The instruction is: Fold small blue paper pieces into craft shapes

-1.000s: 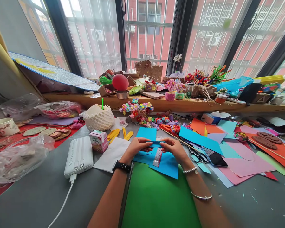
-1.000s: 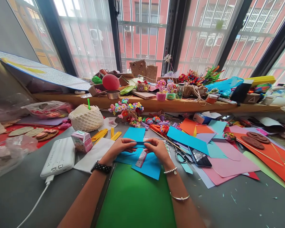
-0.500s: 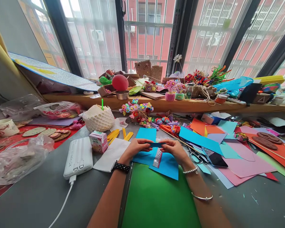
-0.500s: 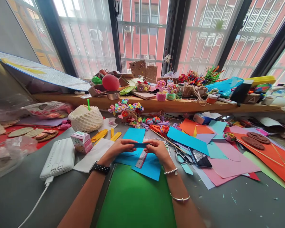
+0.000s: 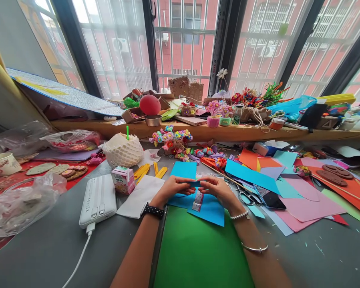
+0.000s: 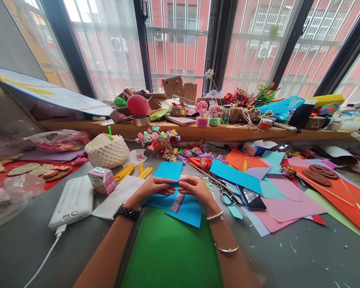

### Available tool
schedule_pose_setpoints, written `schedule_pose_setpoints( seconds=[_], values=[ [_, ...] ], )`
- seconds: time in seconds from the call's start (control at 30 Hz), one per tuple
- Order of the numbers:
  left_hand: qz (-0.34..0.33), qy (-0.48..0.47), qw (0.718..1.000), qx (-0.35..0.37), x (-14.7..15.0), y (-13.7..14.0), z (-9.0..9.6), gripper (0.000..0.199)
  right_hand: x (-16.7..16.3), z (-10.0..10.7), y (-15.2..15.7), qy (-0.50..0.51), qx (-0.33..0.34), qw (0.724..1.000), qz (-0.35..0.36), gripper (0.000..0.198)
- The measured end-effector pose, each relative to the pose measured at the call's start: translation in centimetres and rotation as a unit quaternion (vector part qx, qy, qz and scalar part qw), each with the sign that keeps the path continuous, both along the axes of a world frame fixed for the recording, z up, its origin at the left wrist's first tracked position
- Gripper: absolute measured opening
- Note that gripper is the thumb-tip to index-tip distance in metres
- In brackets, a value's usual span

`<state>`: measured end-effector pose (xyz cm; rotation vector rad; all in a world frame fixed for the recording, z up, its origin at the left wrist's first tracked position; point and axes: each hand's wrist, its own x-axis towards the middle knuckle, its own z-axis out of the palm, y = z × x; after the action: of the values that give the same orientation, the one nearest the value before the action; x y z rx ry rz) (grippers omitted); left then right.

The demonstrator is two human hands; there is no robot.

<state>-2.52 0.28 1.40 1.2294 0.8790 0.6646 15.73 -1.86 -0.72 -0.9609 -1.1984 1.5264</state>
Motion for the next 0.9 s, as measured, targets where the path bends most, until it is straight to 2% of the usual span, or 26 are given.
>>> schedule_pose_setpoints(
  seconds=[0.3,0.63,0.73,0.9],
  values=[
    [-0.009,0.037,0.997,0.062,0.34,-0.32,0.18,0.043,-0.33,-0.02,0.07,-0.016,-0.017,0.999,-0.038,0.024],
    [0.026,0.029,0.998,0.055,0.36,0.13,-0.64,0.039,-0.70,-0.04,0.00,-0.059,0.043,0.997,-0.040,0.030],
    [0.043,0.026,0.998,0.041,0.31,0.06,-0.32,0.038,-0.69,0.03,-0.02,-0.086,0.076,0.993,-0.040,0.031],
    [0.069,0.020,0.997,-0.005,0.32,-0.14,0.34,0.035,-0.54,0.24,-0.09,-0.182,0.199,0.961,-0.065,0.028]
  ],
)
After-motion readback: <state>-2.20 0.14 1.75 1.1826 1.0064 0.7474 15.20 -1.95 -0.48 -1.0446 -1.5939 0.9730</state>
